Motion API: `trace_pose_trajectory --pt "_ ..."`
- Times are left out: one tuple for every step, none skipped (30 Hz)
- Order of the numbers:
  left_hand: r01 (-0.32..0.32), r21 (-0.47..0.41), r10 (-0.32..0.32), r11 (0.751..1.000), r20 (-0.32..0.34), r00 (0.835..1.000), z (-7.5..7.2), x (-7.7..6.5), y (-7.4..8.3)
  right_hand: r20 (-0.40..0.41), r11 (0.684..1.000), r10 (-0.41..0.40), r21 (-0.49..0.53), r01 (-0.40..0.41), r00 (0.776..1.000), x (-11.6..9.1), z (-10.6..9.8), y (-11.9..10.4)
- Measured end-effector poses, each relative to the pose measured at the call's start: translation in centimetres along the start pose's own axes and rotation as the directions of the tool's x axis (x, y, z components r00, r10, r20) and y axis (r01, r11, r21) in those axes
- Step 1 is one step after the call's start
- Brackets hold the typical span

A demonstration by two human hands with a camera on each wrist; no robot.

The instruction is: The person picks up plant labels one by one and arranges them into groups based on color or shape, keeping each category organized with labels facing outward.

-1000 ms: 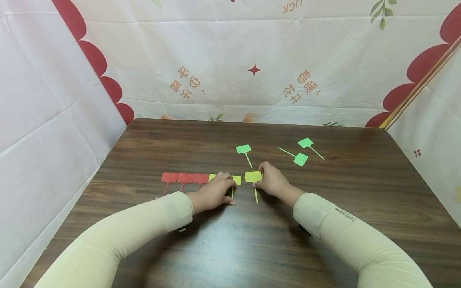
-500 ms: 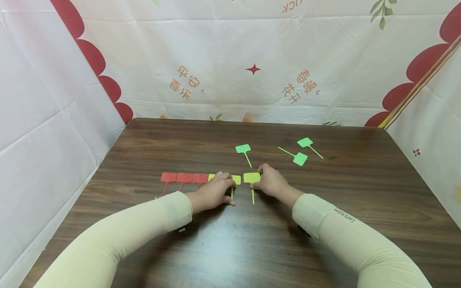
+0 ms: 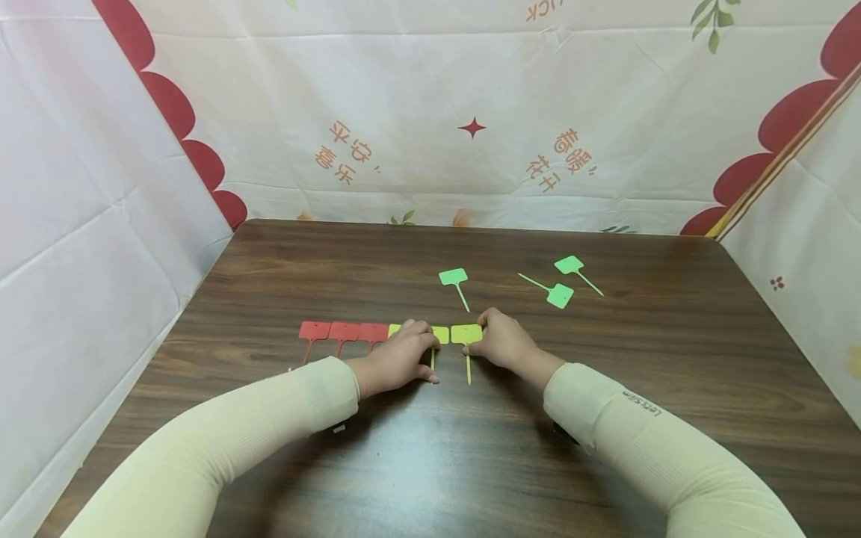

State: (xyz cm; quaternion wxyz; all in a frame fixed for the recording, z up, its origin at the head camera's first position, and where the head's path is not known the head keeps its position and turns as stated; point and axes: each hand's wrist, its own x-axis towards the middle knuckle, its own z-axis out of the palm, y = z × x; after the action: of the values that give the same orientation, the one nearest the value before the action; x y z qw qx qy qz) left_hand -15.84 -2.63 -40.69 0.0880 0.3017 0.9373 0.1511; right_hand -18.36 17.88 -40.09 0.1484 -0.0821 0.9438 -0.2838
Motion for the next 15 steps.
trace_pose_trajectory --pt "0.002 0.002 -0.002 1.0 0.002 1.0 -0.03 -0.01 0.01 0.0 1.0 -0.004 -0.003 0.004 1.0 -0.02 0.0 -0.03" --pt "0.003 0.002 -0.003 1.0 0.003 1.0 -0.05 -0.02 0.02 0.0 1.0 -0.004 -0.003 0.004 1.0 -0.01 0.01 -0.06" --pt "0.004 0.002 -0.004 1.0 0.004 1.0 -0.05 -0.02 0.01 0.001 1.0 -0.002 -0.003 0.002 1.0 0.0 0.01 -0.09" --pt "0.005 0.0 -0.005 1.0 0.006 1.0 -0.07 -0.03 0.0 0.001 1.0 -0.002 -0.004 0.002 1.0 0.01 0.02 -0.12" --pt "0.005 -0.001 -0.005 1.0 0.006 1.0 -0.08 -0.03 -0.01 0.001 1.0 -0.003 -0.006 0.003 1.0 0.01 0.02 -0.17" --pt "0.004 -0.001 -0.004 1.0 0.004 1.0 -0.09 -0.03 -0.01 0.0 1.0 -0.004 -0.008 0.004 1.0 0.01 0.03 -0.21" --pt "0.002 0.0 -0.002 1.0 0.004 1.0 -0.12 -0.04 0.01 0.001 1.0 -0.004 -0.01 0.004 1.0 0.01 0.04 -0.23" --pt "0.001 -0.001 -0.001 1.0 0.003 1.0 -0.14 -0.05 0.03 0.001 1.0 -0.003 -0.013 0.003 1.0 0.01 0.05 -0.25" --pt "-0.001 -0.001 0.001 1.0 0.003 1.0 -0.16 -0.05 0.04 0.001 1.0 -0.003 -0.016 0.003 1.0 0.0 0.06 -0.27" --pt "-0.004 0.0 0.004 1.0 0.003 1.0 -0.18 -0.04 0.05 0.001 1.0 -0.003 -0.018 0.003 1.0 0.0 0.08 -0.28" --pt "-0.006 0.0 0.006 1.0 0.004 1.0 -0.18 -0.04 0.06 0.001 1.0 -0.002 -0.021 0.002 1.0 -0.01 0.09 -0.29" --pt "-0.007 0.0 0.007 1.0 0.004 1.0 -0.18 -0.03 0.06 0.0 1.0 0.0 -0.024 0.0 1.0 -0.02 0.1 -0.31" --pt "-0.008 0.0 0.008 1.0 0.006 1.0 -0.18 -0.02 0.05 0.0 1.0 0.001 -0.026 -0.001 1.0 -0.02 0.11 -0.34" --pt "-0.009 0.0 0.009 1.0 0.008 1.0 -0.18 -0.02 0.04 -0.001 1.0 0.001 -0.029 -0.001 1.0 -0.02 0.11 -0.37" --pt "-0.009 0.0 0.009 1.0 0.01 1.0 -0.18 -0.02 0.04 0.0 1.0 0.002 -0.031 -0.002 1.0 -0.02 0.1 -0.4"
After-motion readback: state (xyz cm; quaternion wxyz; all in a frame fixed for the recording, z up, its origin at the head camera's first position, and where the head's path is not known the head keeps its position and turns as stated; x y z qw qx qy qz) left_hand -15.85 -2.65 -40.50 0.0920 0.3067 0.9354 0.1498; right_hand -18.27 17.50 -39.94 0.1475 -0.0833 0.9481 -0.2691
